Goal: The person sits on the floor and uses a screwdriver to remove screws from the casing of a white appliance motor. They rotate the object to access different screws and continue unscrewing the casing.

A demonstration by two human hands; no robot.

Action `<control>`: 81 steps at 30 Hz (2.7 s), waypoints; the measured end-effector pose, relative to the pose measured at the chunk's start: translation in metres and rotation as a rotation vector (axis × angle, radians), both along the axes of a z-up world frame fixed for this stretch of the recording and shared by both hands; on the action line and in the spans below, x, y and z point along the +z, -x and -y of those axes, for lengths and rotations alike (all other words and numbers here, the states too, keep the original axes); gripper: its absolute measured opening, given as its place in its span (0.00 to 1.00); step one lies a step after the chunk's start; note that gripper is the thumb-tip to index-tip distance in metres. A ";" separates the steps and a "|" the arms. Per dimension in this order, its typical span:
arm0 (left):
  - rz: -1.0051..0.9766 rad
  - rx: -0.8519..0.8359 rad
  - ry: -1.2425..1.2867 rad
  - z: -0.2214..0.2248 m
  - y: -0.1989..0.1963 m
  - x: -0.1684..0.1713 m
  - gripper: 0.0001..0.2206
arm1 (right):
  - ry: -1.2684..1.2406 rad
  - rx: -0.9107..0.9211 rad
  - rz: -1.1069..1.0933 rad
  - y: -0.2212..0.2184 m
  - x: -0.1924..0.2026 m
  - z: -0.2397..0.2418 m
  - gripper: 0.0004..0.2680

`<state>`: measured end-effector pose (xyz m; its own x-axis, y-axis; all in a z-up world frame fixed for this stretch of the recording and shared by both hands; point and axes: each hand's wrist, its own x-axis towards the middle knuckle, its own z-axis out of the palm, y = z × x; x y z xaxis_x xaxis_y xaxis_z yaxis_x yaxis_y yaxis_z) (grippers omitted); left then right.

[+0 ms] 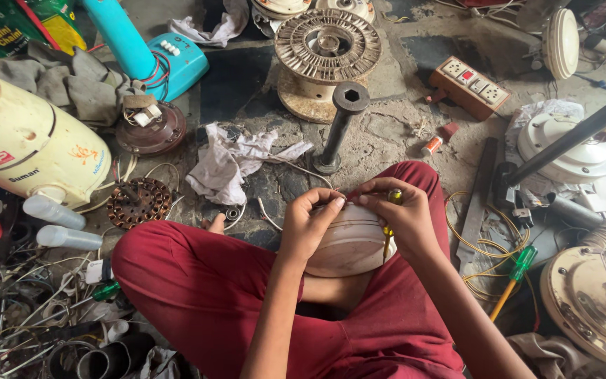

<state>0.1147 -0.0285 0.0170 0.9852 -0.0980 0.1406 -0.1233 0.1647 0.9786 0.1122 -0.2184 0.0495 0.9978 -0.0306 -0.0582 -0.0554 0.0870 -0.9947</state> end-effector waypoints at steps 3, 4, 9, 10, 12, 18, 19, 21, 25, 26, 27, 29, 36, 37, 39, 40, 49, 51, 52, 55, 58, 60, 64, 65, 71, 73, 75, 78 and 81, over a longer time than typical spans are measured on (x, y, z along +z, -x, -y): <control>-0.009 0.004 -0.010 0.000 0.000 0.001 0.07 | -0.007 0.066 0.084 0.004 0.001 -0.003 0.06; -0.010 0.006 -0.009 0.000 0.001 0.001 0.06 | -0.028 0.104 0.135 0.005 0.002 -0.005 0.06; 0.002 0.022 -0.017 0.001 0.002 0.004 0.06 | 0.168 0.075 0.211 0.004 0.005 -0.008 0.11; -0.002 0.026 -0.016 0.001 0.003 0.004 0.06 | 0.200 0.057 0.202 0.004 0.005 -0.008 0.12; -0.009 0.033 -0.012 0.002 0.004 0.005 0.06 | 0.257 0.039 0.228 0.004 0.005 -0.008 0.13; 0.026 0.042 -0.034 0.003 0.005 0.007 0.06 | 0.157 0.055 0.238 0.005 0.001 -0.007 0.13; 0.031 0.039 -0.029 0.003 0.005 0.008 0.06 | 0.115 0.062 0.225 0.006 0.000 -0.008 0.13; 0.035 0.034 -0.031 0.002 0.005 0.008 0.05 | 0.074 0.053 0.237 0.006 -0.001 -0.010 0.13; 0.052 0.035 -0.055 0.000 0.007 0.006 0.05 | 0.198 0.026 0.251 0.007 -0.001 -0.013 0.13; 0.062 0.036 -0.060 0.001 0.007 0.006 0.06 | 0.222 0.036 0.278 0.008 0.000 -0.013 0.12; 0.083 0.038 -0.061 0.001 0.007 0.006 0.06 | 0.247 0.046 0.305 0.008 0.001 -0.013 0.11; 0.128 0.041 -0.065 0.001 0.007 0.006 0.06 | 0.262 0.054 0.308 0.009 0.003 -0.015 0.08; 0.061 0.056 -0.061 0.002 0.010 0.010 0.06 | 0.301 0.050 0.241 0.012 0.007 -0.020 0.06; 0.068 0.057 -0.058 0.001 0.010 0.011 0.06 | 0.323 0.048 0.238 0.011 0.007 -0.020 0.06; 0.086 0.050 -0.052 0.000 0.011 0.011 0.06 | 0.317 0.054 0.239 0.010 0.008 -0.020 0.06; 0.097 0.043 -0.049 0.000 0.011 0.011 0.06 | 0.314 0.056 0.240 0.009 0.009 -0.020 0.06; 0.181 0.050 -0.073 -0.004 0.011 0.009 0.05 | 0.431 -0.030 0.338 0.010 0.005 -0.029 0.05; 0.156 0.052 -0.070 -0.003 0.011 0.010 0.04 | 0.449 -0.021 0.346 0.009 0.004 -0.027 0.06; 0.137 0.052 -0.066 -0.002 0.012 0.011 0.04 | 0.458 -0.016 0.349 0.007 0.006 -0.026 0.06; 0.192 0.102 -0.132 -0.001 0.017 0.019 0.07 | 0.383 0.144 0.227 -0.006 0.019 -0.015 0.07; 0.243 0.115 -0.248 -0.004 0.026 0.030 0.17 | 0.397 0.425 -0.041 -0.025 0.041 0.001 0.06; 0.276 0.113 -0.315 -0.005 0.033 0.035 0.23 | 0.610 0.536 -0.032 -0.034 0.051 0.006 0.06; 0.333 0.152 -0.365 -0.003 0.034 0.043 0.23 | 0.715 0.699 -0.105 -0.043 0.068 0.004 0.07; 0.330 0.162 -0.366 -0.003 0.035 0.043 0.23 | 0.726 0.714 -0.091 -0.043 0.070 0.003 0.07; 0.271 0.136 -0.320 -0.002 0.039 0.040 0.17 | 0.810 0.758 -0.074 -0.044 0.077 -0.006 0.07; 0.240 0.130 -0.311 -0.001 0.040 0.038 0.17 | 0.774 0.808 0.101 -0.044 0.075 -0.007 0.06; 0.254 0.140 -0.304 0.000 0.039 0.037 0.17 | 0.814 0.799 0.076 -0.045 0.073 -0.008 0.06; 0.307 0.166 -0.306 0.000 0.039 0.034 0.15 | 0.834 0.815 0.091 -0.047 0.069 -0.008 0.05; 0.293 0.162 -0.311 -0.001 0.040 0.032 0.15 | 0.859 0.837 0.130 -0.050 0.065 -0.008 0.05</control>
<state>0.0751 -0.0274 0.0491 0.9144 -0.0276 0.4038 -0.4021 -0.1761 0.8985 0.1619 -0.2104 0.1147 0.7238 0.6493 -0.2337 0.3265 -0.6206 -0.7130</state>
